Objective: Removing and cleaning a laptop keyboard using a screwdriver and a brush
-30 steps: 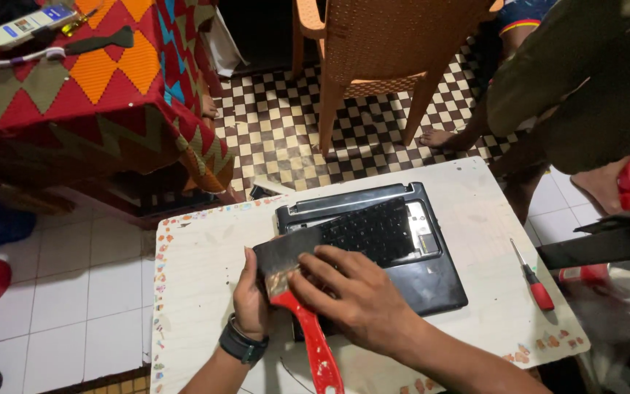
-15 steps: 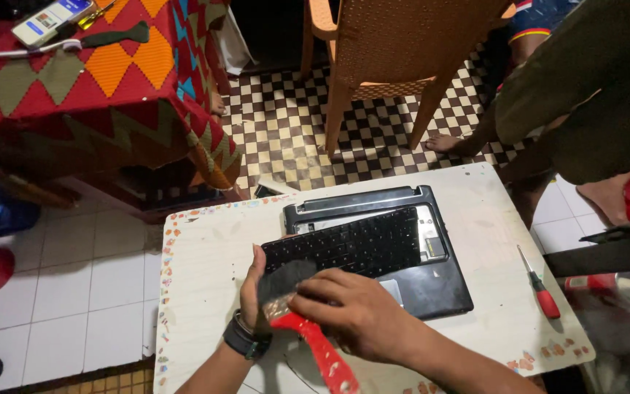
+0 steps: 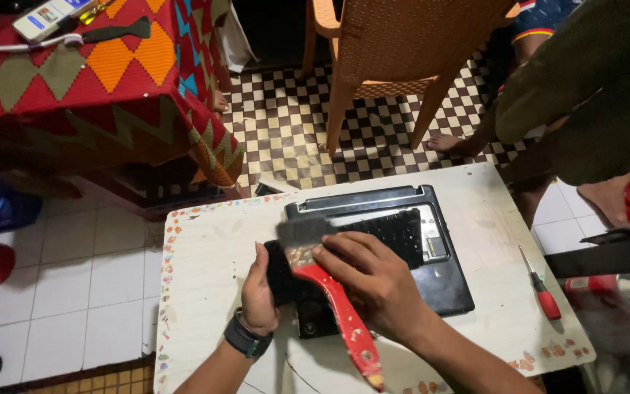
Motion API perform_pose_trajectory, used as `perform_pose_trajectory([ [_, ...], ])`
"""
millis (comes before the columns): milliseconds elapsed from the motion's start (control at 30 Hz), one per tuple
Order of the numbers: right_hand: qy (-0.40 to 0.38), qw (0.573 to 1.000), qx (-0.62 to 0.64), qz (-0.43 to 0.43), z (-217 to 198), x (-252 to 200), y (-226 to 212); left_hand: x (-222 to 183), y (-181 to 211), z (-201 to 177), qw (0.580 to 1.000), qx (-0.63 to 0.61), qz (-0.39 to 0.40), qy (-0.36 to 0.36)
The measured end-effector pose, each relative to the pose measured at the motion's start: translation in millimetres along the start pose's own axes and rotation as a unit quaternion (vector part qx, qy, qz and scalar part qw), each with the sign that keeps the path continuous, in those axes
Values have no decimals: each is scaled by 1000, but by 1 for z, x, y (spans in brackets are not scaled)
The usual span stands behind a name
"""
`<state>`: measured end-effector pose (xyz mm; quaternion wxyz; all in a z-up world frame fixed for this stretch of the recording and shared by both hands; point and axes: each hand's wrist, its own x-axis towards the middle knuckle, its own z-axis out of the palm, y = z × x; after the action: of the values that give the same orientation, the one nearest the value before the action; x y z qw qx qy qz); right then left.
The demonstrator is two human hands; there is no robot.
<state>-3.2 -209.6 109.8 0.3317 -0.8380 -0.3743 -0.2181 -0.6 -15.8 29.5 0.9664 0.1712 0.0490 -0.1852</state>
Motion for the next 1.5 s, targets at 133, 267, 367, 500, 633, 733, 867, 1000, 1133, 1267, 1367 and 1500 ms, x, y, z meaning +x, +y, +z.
perform_pose_trajectory([
  [133,-92,994,31,-52,2,-4,-3,4,-6,-56,998,-55,-33,-1],
  [267,-90,992,80,-28,-1,-3,0,2,0,-31,988,-69,-137,-12],
  [367,-53,998,2,-40,1,-5,1,2,0,-11,997,-54,-48,-26],
  [500,-163,979,113,-46,4,-12,-19,5,11,-58,992,-19,-112,56],
  [633,-230,953,143,139,-7,-26,16,7,9,10,958,34,81,272],
  [733,68,935,197,286,-15,-72,58,6,13,16,961,57,70,262],
  [867,141,910,-125,370,-28,-61,56,7,11,15,942,106,118,294],
  [1000,-161,855,50,490,23,-124,52,7,6,-3,953,117,122,250],
  [1133,-9,918,266,295,-2,-60,18,9,10,4,932,121,148,307],
  [1267,124,946,-23,298,-16,-59,38,10,12,10,904,158,133,374],
  [1367,87,926,29,367,7,-88,43,11,9,4,905,165,139,368],
  [1500,-68,903,255,339,4,-70,11,11,4,-31,874,267,115,390],
])
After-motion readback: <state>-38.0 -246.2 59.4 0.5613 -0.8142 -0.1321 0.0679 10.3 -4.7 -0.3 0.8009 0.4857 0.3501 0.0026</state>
